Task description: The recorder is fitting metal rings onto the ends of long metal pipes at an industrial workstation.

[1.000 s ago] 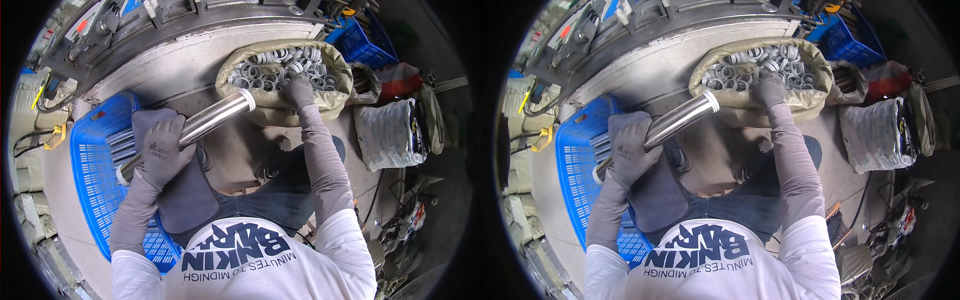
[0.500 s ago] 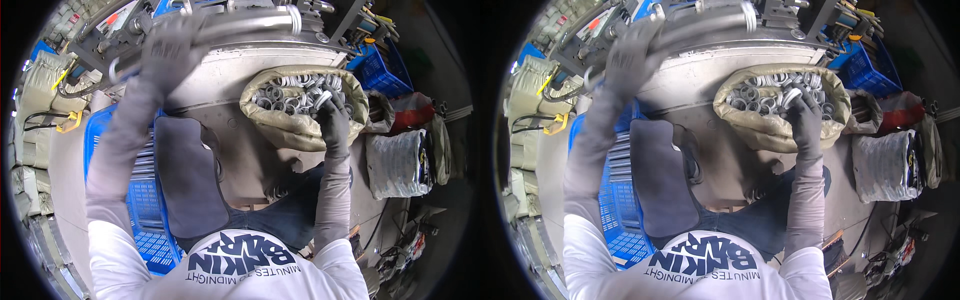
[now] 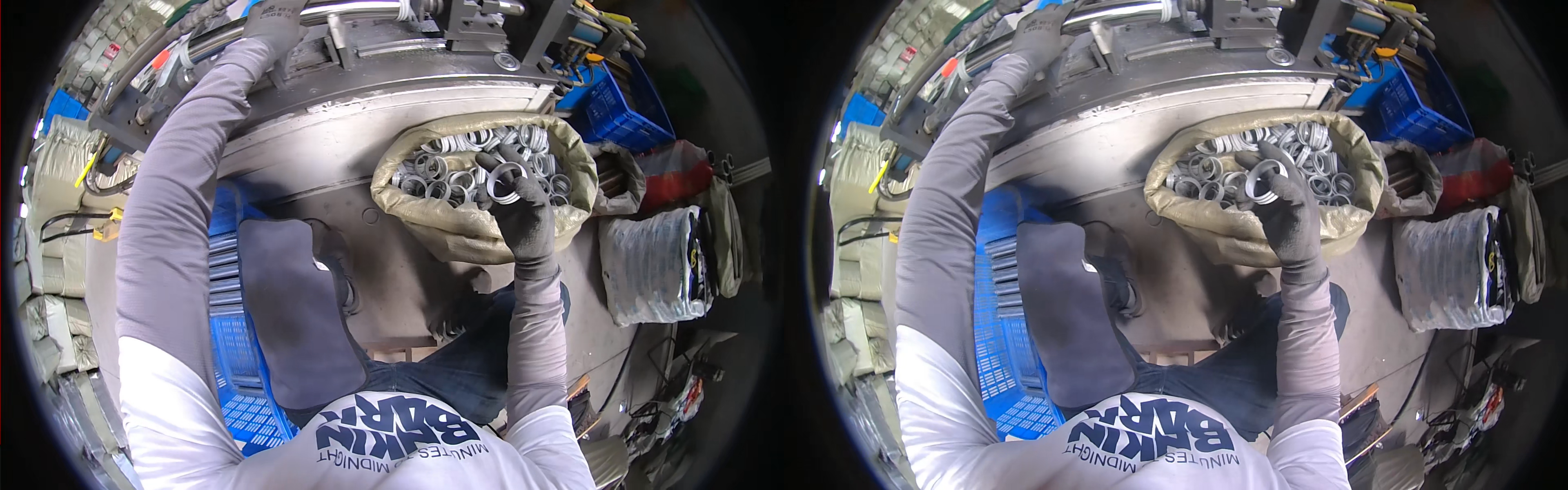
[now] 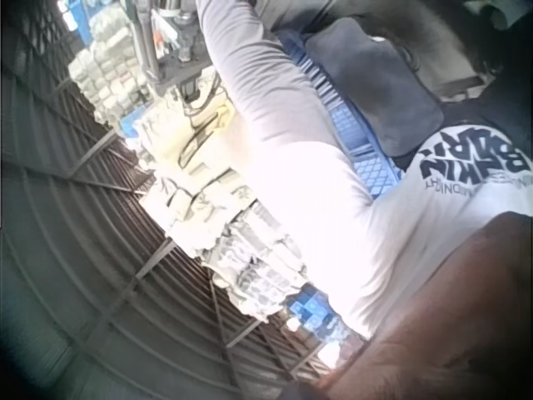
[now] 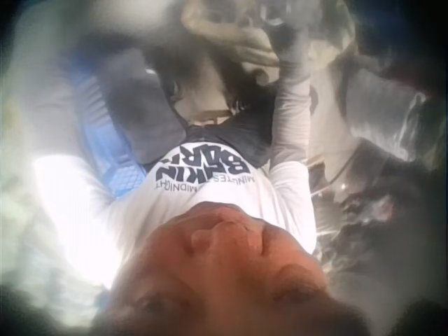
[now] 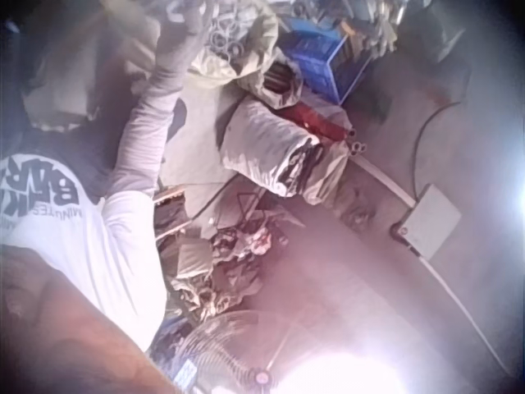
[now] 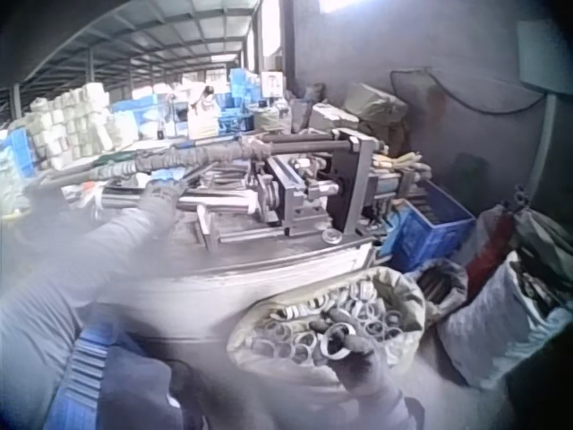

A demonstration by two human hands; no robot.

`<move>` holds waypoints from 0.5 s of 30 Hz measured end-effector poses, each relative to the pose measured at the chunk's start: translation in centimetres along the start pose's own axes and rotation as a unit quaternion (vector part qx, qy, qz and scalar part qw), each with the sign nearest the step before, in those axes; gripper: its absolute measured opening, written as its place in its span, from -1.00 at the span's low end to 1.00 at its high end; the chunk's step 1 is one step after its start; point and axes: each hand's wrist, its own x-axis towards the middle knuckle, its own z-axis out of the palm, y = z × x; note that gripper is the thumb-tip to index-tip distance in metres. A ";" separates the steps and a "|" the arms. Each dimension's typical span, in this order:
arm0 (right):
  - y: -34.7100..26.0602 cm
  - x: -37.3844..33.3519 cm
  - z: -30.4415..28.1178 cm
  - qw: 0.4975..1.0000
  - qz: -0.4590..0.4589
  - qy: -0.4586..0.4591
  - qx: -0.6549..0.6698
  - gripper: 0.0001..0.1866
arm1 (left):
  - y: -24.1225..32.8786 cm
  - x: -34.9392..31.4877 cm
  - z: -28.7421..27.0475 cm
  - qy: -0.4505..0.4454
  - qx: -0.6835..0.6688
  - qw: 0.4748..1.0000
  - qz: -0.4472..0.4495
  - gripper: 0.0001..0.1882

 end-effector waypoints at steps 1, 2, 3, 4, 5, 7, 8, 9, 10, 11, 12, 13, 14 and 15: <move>-0.1 0.2 -0.5 0.997 0.021 -0.040 0.064 -0.40 | -0.8 0.5 1.7 0.009 -0.026 0.999 0.029 -0.13; -0.3 0.2 -1.0 0.988 0.039 -0.077 0.126 -0.41 | -1.3 0.8 2.8 0.008 -0.033 0.999 0.037 -0.13; 0.2 0.2 -1.0 0.987 0.034 -0.053 0.145 -0.42 | -2.0 0.7 3.7 0.058 -0.075 0.993 0.066 -0.20; -0.2 0.0 -0.2 0.989 0.038 -0.030 0.141 -0.41 | -3.0 0.5 4.5 0.107 -0.116 0.983 0.091 -0.26; -0.1 0.2 -0.6 0.983 0.051 -0.056 0.169 -0.38 | -3.5 0.6 4.3 0.129 -0.107 0.979 0.113 -0.26; -0.2 0.1 -0.3 0.982 0.072 0.004 0.173 -0.30 | -2.2 -0.2 3.6 0.075 -0.091 0.989 0.085 -0.17; -0.4 0.1 -0.8 0.983 0.071 0.008 0.169 -0.30 | -0.9 -1.4 2.5 0.024 -0.068 0.996 0.054 -0.07; -0.4 0.4 -1.6 0.982 0.067 -0.041 0.170 -0.28 | 0.7 -3.3 2.2 0.102 -0.105 0.988 0.050 -0.06; -0.4 0.4 -2.2 0.980 0.063 -0.087 0.169 -0.27 | 2.3 -5.1 0.9 0.179 -0.153 0.966 0.106 -0.19; -0.3 0.2 -1.5 0.985 0.072 -0.049 0.149 -0.26 | 2.6 -7.7 -0.5 0.253 -0.194 0.935 0.156 -0.32; 0.1 0.2 -1.0 0.984 0.078 -0.054 0.151 -0.26 | 1.9 -11.5 -1.6 0.251 -0.226 0.926 0.168 -0.37; 0.6 0.3 -0.8 0.988 0.074 -0.054 0.122 -0.27 | 1.3 -15.3 -2.0 0.248 -0.261 0.916 0.177 -0.42; 1.3 0.3 -0.3 0.991 0.074 -0.058 0.096 -0.28 | -0.1 -19.2 -1.6 0.245 -0.258 0.919 0.169 -0.45; 1.7 0.3 0.5 0.989 0.090 -0.041 0.112 -0.30 | -1.8 -23.0 -0.3 0.238 -0.255 0.924 0.159 -0.49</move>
